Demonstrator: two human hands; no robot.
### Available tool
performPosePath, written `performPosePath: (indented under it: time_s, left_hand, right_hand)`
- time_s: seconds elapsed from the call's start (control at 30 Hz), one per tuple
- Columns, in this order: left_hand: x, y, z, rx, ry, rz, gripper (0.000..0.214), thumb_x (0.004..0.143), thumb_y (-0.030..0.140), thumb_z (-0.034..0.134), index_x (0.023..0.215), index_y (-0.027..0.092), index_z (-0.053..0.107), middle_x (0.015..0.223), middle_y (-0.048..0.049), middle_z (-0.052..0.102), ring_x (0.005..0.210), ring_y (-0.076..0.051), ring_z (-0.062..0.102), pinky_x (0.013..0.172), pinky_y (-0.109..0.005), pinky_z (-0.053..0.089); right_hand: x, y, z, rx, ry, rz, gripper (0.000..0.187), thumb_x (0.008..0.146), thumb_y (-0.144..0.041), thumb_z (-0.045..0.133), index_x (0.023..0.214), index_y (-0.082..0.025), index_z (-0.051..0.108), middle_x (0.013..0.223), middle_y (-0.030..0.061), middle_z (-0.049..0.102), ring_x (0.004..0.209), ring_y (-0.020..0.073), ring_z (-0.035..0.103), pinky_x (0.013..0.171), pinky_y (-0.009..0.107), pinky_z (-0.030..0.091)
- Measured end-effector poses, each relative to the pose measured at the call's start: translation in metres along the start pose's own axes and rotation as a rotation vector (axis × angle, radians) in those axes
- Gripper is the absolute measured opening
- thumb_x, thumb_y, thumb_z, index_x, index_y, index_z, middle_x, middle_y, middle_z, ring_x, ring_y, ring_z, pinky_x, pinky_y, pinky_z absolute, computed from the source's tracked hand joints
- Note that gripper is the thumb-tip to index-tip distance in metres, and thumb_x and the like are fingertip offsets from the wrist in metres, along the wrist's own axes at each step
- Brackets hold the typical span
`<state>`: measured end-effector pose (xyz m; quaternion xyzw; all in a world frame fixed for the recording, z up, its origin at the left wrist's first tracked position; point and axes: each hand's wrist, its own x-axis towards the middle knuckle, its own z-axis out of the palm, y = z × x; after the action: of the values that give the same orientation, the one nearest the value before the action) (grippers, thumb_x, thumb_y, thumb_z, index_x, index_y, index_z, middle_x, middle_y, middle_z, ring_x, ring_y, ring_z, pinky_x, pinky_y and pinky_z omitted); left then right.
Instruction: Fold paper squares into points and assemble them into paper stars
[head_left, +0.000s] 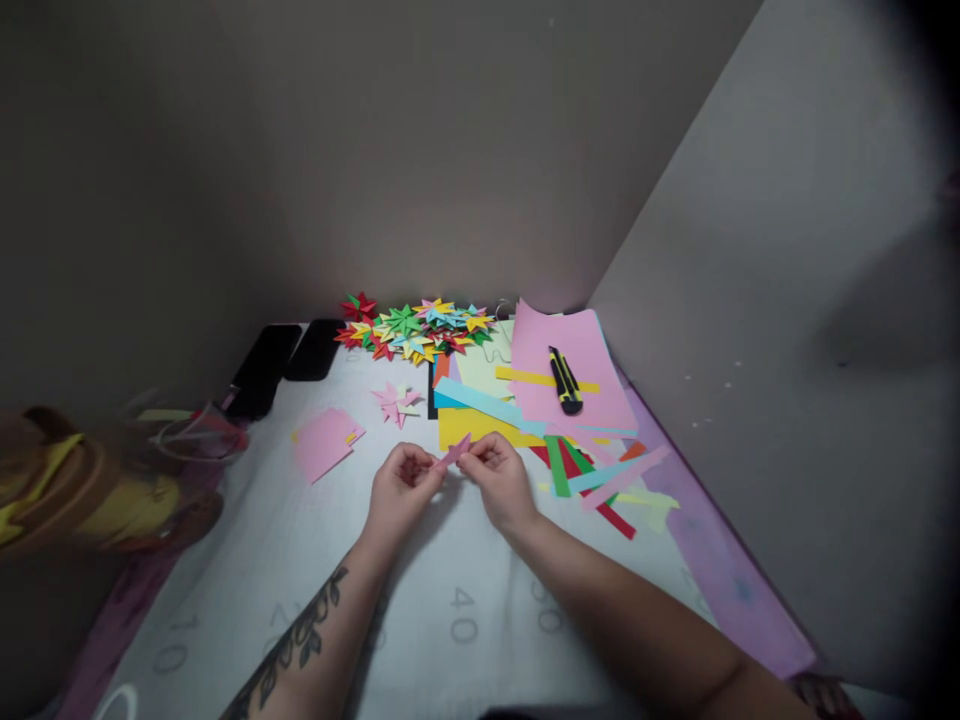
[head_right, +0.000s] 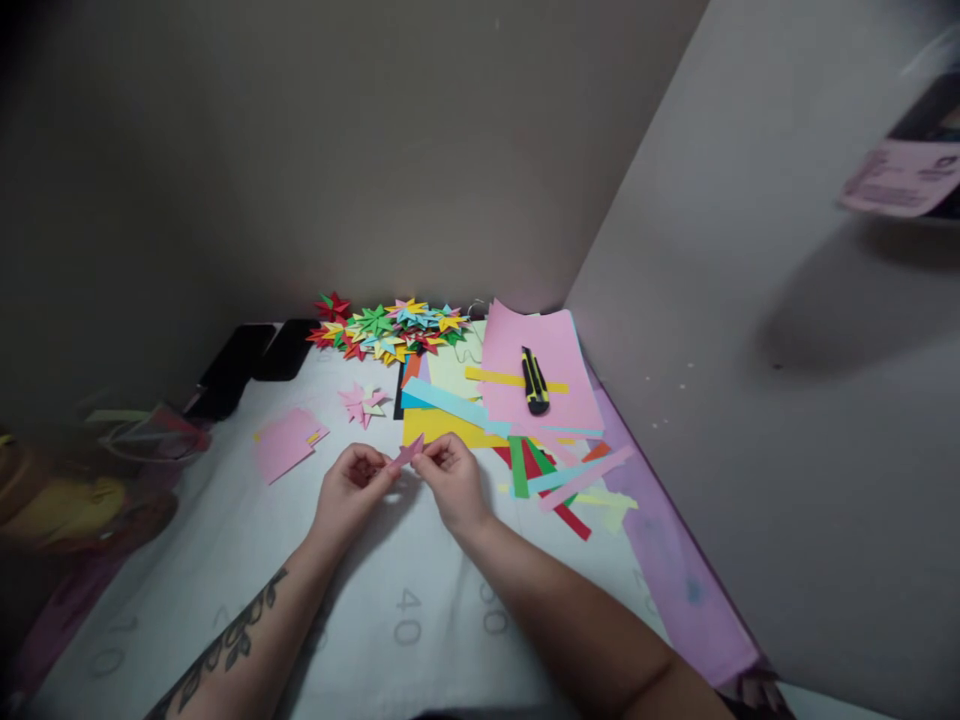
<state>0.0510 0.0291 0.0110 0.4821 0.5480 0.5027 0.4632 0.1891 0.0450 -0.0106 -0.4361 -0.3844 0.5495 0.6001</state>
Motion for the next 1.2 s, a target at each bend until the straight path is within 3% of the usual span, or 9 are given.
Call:
performPosePath:
  time_s: [0.23, 0.4, 0.53, 0.97, 1.1, 1.2]
  left_hand:
    - [-0.003, -0.001, -0.003, 0.121, -0.011, 0.090, 0.010, 0.073, 0.023, 0.067, 0.080, 0.018, 0.061, 0.082, -0.0026, 0.064, 0.073, -0.014, 0.061, 0.062, -0.022, 0.048]
    - [-0.003, 0.000, -0.008, 0.224, -0.022, 0.275, 0.004, 0.075, 0.018, 0.062, 0.075, 0.018, 0.067, 0.079, -0.0032, 0.068, 0.073, -0.014, 0.063, 0.066, -0.024, 0.049]
    - [-0.002, 0.000, -0.012, 0.259, -0.052, 0.379, 0.009, 0.076, 0.014, 0.061, 0.077, 0.018, 0.069, 0.081, -0.0038, 0.069, 0.077, -0.015, 0.064, 0.069, -0.025, 0.050]
    - [-0.005, -0.003, -0.008, 0.115, 0.034, 0.177, 0.002, 0.071, 0.018, 0.066, 0.072, 0.018, 0.065, 0.077, -0.0018, 0.069, 0.071, -0.014, 0.064, 0.067, -0.025, 0.050]
    - [-0.005, -0.003, -0.004, 0.045, 0.050, 0.132, 0.009, 0.070, 0.020, 0.069, 0.068, 0.017, 0.061, 0.075, -0.0022, 0.067, 0.072, -0.014, 0.063, 0.067, -0.025, 0.049]
    - [-0.005, -0.002, 0.001, -0.056, 0.056, 0.071, 0.017, 0.069, 0.021, 0.070, 0.070, 0.018, 0.054, 0.074, -0.0012, 0.066, 0.070, -0.013, 0.062, 0.064, -0.023, 0.048]
  right_hand:
    - [0.000, -0.003, -0.001, -0.069, -0.017, -0.048, 0.020, 0.069, -0.025, 0.071, 0.067, -0.020, 0.052, 0.065, -0.0029, 0.055, 0.062, 0.0120, 0.053, 0.061, 0.025, 0.044]
    - [-0.004, -0.009, -0.003, -0.194, -0.131, -0.216, 0.005, 0.076, -0.018, 0.063, 0.078, -0.021, 0.060, 0.076, -0.0003, 0.060, 0.074, 0.0140, 0.058, 0.068, 0.027, 0.046]
    - [-0.004, -0.013, -0.007, -0.338, -0.241, -0.382, 0.015, 0.078, -0.011, 0.058, 0.080, -0.023, 0.066, 0.080, 0.0018, 0.063, 0.080, 0.0158, 0.059, 0.073, 0.030, 0.046]
    - [-0.007, -0.010, -0.009, -0.287, -0.197, -0.371, 0.013, 0.076, -0.011, 0.062, 0.076, -0.023, 0.067, 0.081, 0.0034, 0.066, 0.082, 0.0178, 0.062, 0.076, 0.034, 0.048]
    - [-0.007, -0.009, -0.005, -0.212, -0.141, -0.288, 0.008, 0.075, -0.015, 0.065, 0.072, -0.021, 0.061, 0.078, 0.0018, 0.064, 0.080, 0.0167, 0.062, 0.075, 0.032, 0.048]
    - [-0.007, -0.009, -0.001, -0.150, -0.062, -0.192, 0.016, 0.073, -0.018, 0.068, 0.073, -0.021, 0.052, 0.074, -0.0005, 0.061, 0.073, 0.0150, 0.061, 0.070, 0.030, 0.048]
